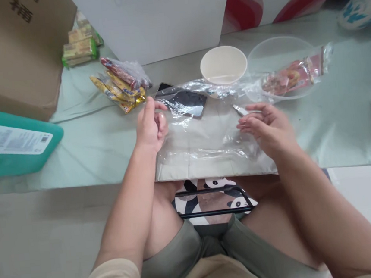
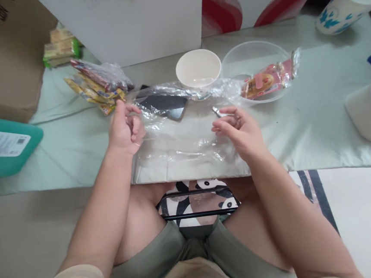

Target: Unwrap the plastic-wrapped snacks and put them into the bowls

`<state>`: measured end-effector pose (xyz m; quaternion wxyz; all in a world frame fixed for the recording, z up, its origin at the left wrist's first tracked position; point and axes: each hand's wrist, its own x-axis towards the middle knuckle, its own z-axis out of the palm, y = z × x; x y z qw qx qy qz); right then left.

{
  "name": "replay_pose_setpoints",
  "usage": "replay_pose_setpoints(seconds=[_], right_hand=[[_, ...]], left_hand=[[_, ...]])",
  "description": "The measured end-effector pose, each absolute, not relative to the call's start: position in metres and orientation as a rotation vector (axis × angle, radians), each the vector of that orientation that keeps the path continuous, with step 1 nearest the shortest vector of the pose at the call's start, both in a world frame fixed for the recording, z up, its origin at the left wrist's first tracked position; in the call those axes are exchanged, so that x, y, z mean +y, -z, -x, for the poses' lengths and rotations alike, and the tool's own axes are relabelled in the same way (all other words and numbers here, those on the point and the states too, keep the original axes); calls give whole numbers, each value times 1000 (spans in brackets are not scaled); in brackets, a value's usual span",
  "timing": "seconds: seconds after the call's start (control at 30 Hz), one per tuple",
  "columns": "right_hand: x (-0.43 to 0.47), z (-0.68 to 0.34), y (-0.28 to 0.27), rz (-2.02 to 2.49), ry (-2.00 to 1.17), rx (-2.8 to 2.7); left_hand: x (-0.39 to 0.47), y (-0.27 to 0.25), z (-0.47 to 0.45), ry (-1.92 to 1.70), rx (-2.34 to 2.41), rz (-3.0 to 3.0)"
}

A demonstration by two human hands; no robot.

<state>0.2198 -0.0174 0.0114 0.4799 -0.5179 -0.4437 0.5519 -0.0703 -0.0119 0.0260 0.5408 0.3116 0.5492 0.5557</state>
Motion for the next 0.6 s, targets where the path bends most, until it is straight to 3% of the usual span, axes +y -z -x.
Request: replay_pose_setpoints(seconds=[0.3, 0.6], right_hand=[[-16, -221, -17, 1384, -1129, -1046], [-19, -224, -16, 1432, -1084, -1249]], left_hand=[[-15, -30, 75, -1205, 1265, -905], [-8, -22, 77, -1319, 1342, -879]])
